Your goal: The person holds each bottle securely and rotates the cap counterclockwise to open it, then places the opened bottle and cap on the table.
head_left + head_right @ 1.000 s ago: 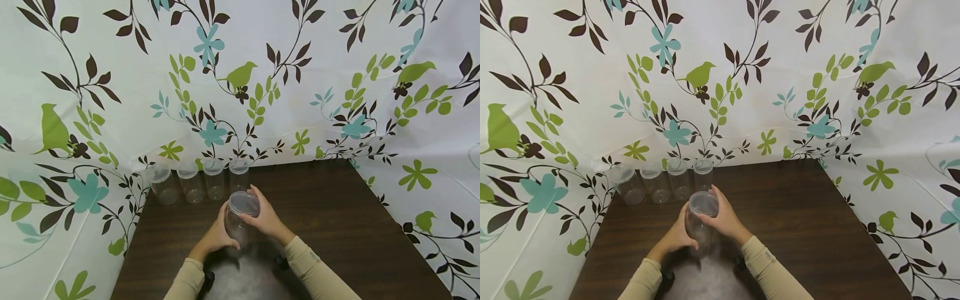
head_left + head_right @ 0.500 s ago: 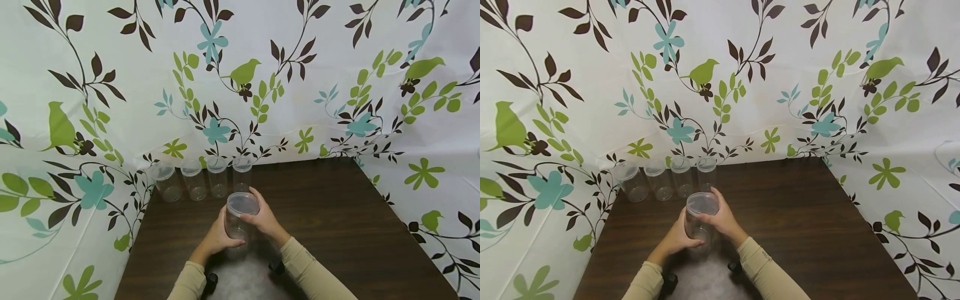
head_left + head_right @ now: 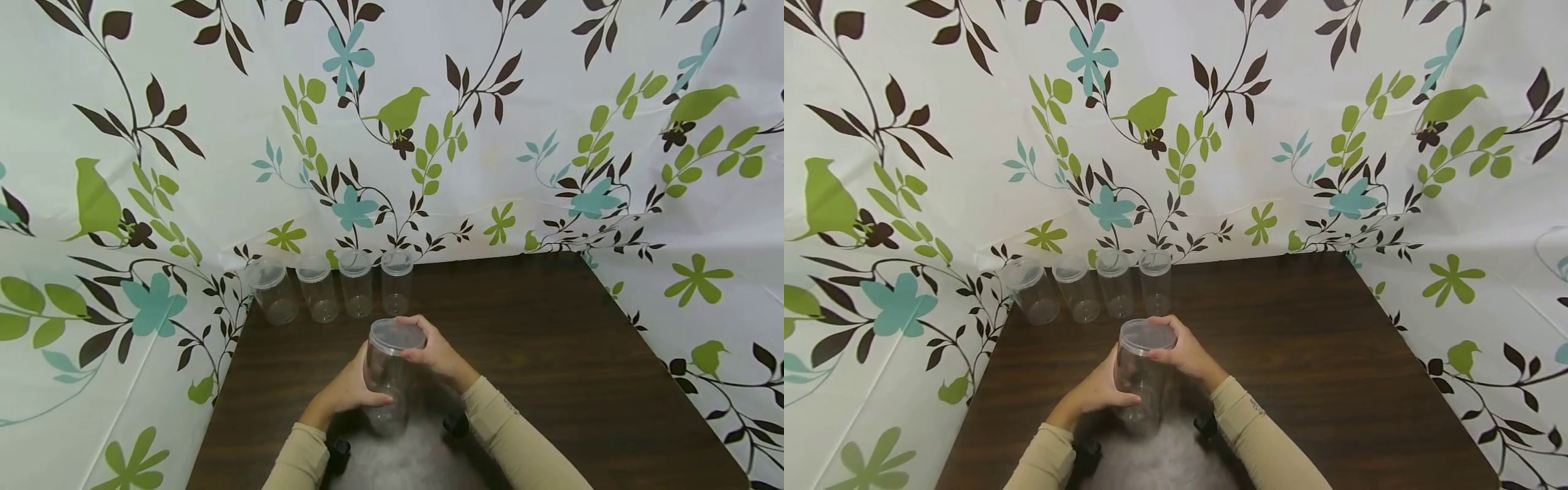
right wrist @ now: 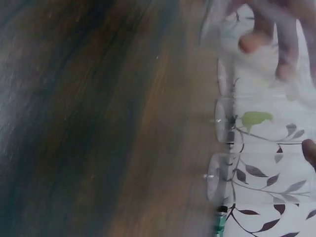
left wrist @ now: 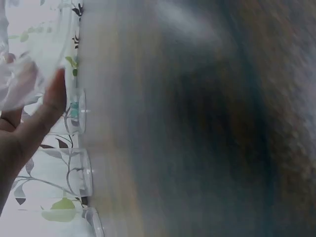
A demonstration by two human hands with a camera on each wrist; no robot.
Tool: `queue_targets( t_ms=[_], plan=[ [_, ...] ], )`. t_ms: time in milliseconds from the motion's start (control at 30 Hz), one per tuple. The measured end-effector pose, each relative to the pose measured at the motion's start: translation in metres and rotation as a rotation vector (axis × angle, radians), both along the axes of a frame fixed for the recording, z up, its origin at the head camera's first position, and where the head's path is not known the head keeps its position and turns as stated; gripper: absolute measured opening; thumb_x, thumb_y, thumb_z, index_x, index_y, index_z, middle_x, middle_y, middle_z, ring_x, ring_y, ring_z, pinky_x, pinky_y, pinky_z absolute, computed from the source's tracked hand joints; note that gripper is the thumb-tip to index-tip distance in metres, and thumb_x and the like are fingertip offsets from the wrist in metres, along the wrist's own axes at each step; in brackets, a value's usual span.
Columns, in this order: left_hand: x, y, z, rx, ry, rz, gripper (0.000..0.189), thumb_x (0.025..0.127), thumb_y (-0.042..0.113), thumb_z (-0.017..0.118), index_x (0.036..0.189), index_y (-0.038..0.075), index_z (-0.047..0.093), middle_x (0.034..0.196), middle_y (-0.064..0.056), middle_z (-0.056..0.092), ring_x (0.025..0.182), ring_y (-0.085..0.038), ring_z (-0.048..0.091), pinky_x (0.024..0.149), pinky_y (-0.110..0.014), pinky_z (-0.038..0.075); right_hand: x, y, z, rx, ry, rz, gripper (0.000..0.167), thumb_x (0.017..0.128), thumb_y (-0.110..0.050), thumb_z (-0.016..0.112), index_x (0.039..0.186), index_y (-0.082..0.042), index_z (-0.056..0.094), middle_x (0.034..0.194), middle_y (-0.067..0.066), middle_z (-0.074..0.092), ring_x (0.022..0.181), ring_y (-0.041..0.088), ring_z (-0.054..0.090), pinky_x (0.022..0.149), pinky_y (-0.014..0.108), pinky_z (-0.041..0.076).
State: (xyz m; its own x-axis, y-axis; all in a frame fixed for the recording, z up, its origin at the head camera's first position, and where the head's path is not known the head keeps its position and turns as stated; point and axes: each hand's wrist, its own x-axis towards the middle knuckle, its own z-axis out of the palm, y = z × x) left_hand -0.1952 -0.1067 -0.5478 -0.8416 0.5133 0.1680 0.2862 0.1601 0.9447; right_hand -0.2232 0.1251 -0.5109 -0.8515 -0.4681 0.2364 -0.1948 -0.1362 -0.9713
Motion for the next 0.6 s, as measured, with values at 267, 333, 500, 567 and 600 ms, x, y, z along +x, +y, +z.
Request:
queue_targets(
  t_ms=[267, 333, 500, 567, 600],
  plan=[
    [0.004, 0.005, -0.011, 0.242, -0.06, -0.095, 0.112, 0.076, 0.004, 0.088, 0.157, 0.005, 0.011, 0.15, -0.024, 0.035, 0.13, -0.027, 0.051, 0.105, -0.031, 0.044, -0.001, -0.005, 0.001, -0.062, -0.026, 0.077, 0.094, 0.081, -0.045, 0.085, 0.137, 0.013, 0.036, 0.136, 0.024, 0.053, 0.111, 0.02, 0.059, 0.09, 0.026, 0.051],
    [0.005, 0.006, -0.012, 0.299, -0.068, -0.108, 0.108, 0.077, 0.002, 0.086, 0.155, 0.003, 0.011, 0.145, -0.027, 0.039, 0.125, -0.034, 0.056, 0.1, -0.036, 0.051, 0.001, -0.006, 0.005, -0.048, -0.03, 0.064, 0.091, 0.081, -0.042, 0.086, 0.137, 0.01, 0.038, 0.139, 0.024, 0.051, 0.111, 0.02, 0.059, 0.089, 0.026, 0.051],
    [0.007, 0.01, -0.011, 0.309, -0.088, -0.056, 0.103, 0.077, -0.001, 0.084, 0.153, 0.005, 0.014, 0.137, -0.025, 0.047, 0.115, -0.045, 0.06, 0.089, -0.041, 0.057, 0.009, -0.01, 0.01, -0.017, -0.04, -0.026, 0.074, 0.083, -0.026, 0.086, 0.13, 0.008, 0.04, 0.147, 0.026, 0.045, 0.117, 0.019, 0.056, 0.093, 0.025, 0.049],
    [0.008, 0.012, -0.011, 0.293, -0.091, -0.033, 0.103, 0.076, -0.004, 0.083, 0.153, 0.004, 0.014, 0.138, -0.026, 0.045, 0.116, -0.046, 0.059, 0.089, -0.041, 0.057, 0.011, -0.013, 0.011, -0.015, -0.033, -0.065, 0.07, 0.083, -0.022, 0.086, 0.126, 0.008, 0.04, 0.148, 0.026, 0.044, 0.121, 0.021, 0.055, 0.095, 0.025, 0.048],
    [0.008, 0.013, -0.01, 0.289, -0.09, -0.022, 0.103, 0.076, -0.005, 0.082, 0.153, 0.003, 0.014, 0.139, -0.027, 0.045, 0.117, -0.046, 0.059, 0.089, -0.041, 0.057, 0.012, -0.015, 0.011, -0.015, -0.031, -0.083, 0.068, 0.083, -0.02, 0.085, 0.126, 0.007, 0.04, 0.148, 0.026, 0.044, 0.122, 0.022, 0.054, 0.096, 0.025, 0.047]
  ],
)
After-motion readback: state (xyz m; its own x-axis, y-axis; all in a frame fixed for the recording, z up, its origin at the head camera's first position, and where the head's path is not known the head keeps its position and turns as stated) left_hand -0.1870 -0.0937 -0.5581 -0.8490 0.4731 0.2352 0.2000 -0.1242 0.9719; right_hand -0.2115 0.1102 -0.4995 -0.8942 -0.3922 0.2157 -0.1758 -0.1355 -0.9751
